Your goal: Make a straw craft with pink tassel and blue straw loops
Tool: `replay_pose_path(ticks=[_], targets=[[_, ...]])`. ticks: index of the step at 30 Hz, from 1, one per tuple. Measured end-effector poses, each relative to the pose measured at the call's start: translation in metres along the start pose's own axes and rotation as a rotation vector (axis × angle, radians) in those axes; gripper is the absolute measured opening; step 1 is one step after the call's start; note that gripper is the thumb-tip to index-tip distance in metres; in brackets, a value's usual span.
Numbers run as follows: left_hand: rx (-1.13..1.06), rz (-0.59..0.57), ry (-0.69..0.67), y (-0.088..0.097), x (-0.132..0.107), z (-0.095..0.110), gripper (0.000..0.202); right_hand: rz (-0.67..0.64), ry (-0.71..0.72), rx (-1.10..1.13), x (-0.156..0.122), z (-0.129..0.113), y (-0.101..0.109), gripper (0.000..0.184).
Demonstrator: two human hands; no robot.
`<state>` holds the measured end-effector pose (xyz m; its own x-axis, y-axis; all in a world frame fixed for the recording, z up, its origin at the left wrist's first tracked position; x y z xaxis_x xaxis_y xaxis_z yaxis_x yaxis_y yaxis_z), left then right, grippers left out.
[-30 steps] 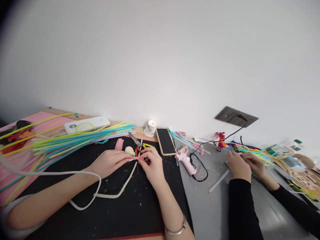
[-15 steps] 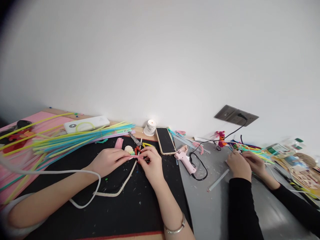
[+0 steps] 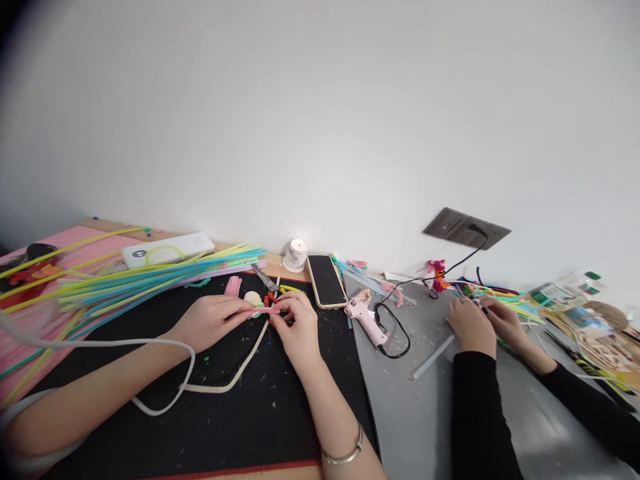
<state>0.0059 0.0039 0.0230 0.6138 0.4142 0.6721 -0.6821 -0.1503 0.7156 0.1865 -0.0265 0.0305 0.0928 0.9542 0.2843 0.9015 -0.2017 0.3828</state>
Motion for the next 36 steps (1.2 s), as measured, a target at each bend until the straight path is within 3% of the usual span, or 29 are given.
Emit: replay_pose_path(ticks=[20, 36], targets=[[-0.026, -0.029, 0.039, -0.0009, -0.0015, -0.0011, 0.025, -0.037, -0.073, 0.045, 0.0009, 0.0028, 0.0020, 0.005], [-0.013, -0.015, 0.033, -0.0002, 0.0002, 0.0010, 0.030, -0.030, -0.077, 0.015, 0.0012, 0.0022, 0.0026, 0.006]])
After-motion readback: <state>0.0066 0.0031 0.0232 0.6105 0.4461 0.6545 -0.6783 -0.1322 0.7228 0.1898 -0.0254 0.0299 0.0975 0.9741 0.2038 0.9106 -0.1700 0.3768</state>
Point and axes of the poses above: each hand's wrist, its own x-axis towards the middle knuckle, its own y-axis out of the back of the hand, z = x × y, the point moved 3 cm from there along x, towards the middle knuckle, and after that the axes turned 12 degrees about -y, right-handed, at the moved point
